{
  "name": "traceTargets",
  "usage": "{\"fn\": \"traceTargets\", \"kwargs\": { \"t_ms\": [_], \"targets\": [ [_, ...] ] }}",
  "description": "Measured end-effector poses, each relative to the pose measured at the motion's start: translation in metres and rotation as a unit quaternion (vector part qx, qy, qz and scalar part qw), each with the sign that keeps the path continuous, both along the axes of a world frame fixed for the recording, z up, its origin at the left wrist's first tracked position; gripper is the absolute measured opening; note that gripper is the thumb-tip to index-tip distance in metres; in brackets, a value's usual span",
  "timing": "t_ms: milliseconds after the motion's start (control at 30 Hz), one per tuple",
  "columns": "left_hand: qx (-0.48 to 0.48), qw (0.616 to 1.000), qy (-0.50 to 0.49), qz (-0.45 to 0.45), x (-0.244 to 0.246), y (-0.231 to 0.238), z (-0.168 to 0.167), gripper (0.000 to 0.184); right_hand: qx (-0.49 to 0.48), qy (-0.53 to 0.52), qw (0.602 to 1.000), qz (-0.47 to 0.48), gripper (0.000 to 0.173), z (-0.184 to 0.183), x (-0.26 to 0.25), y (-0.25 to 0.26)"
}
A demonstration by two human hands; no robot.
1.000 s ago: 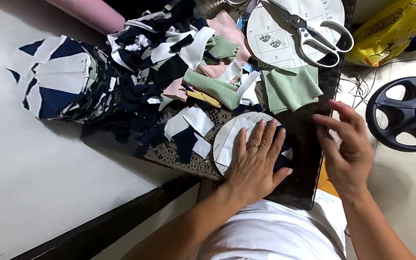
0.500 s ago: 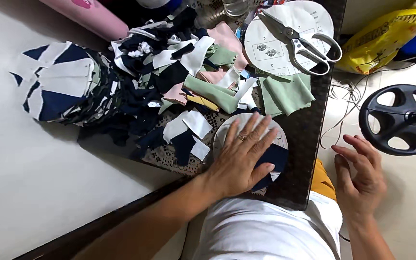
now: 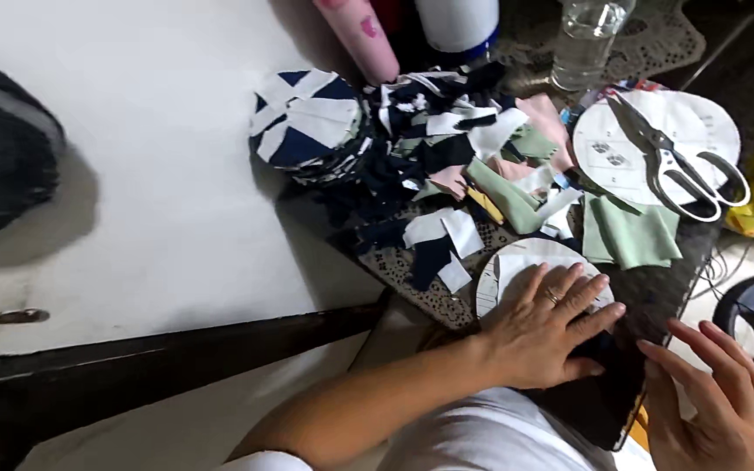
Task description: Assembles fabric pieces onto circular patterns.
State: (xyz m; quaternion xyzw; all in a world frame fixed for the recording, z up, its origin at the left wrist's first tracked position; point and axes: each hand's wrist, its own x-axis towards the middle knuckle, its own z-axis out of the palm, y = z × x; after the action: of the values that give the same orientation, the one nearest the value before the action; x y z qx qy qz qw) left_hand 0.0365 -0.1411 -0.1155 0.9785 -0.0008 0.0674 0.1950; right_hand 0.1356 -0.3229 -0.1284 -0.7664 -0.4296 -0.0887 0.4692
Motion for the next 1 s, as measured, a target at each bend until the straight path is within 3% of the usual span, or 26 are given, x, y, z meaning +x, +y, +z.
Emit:
{"fn": "traceTargets", "kwargs": {
  "t_ms": [133, 267, 400, 600, 800, 900, 1000],
  "targets": [
    [-0.06, 0.976, -0.093, 0.19, -0.025, 0.023, 0.021, 0.035, -0.007, -0.012, 1.0, 0.02, 0.014, 0.001, -0.005, 0.007],
    [-0.031, 0.944, -0.063, 0.324, -0.065, 0.072, 0.029, 0.018, -0.013, -0.017, 0.999, 0.046, 0.014, 0.001, -0.008, 0.018],
    [-0.025, 0.935, 0.019, 0.353, -0.083, 0.091, 0.026, 0.019, -0.005, -0.022, 0.997, 0.07, 0.014, 0.004, -0.016, 0.034],
    [0.015, 0.935, -0.052, 0.349, -0.086, 0.095, 0.009, 0.012, -0.015, -0.026, 0.996, 0.086, 0.014, 0.009, -0.028, 0.049],
    [0.059, 0.934, -0.056, 0.348, -0.078, 0.089, 0.007, 0.013, -0.045, -0.053, 0.989, 0.132, 0.018, 0.01, -0.038, 0.073],
    [0.026, 0.93, -0.078, 0.359, -0.077, 0.092, 0.007, 0.008, -0.064, -0.067, 0.982, 0.166, 0.019, 0.013, -0.043, 0.093],
    [-0.068, 0.921, -0.067, 0.378, -0.082, 0.097, 0.014, 0.01, -0.089, -0.079, 0.977, 0.177, 0.023, 0.017, -0.048, 0.119]
  ]
}}
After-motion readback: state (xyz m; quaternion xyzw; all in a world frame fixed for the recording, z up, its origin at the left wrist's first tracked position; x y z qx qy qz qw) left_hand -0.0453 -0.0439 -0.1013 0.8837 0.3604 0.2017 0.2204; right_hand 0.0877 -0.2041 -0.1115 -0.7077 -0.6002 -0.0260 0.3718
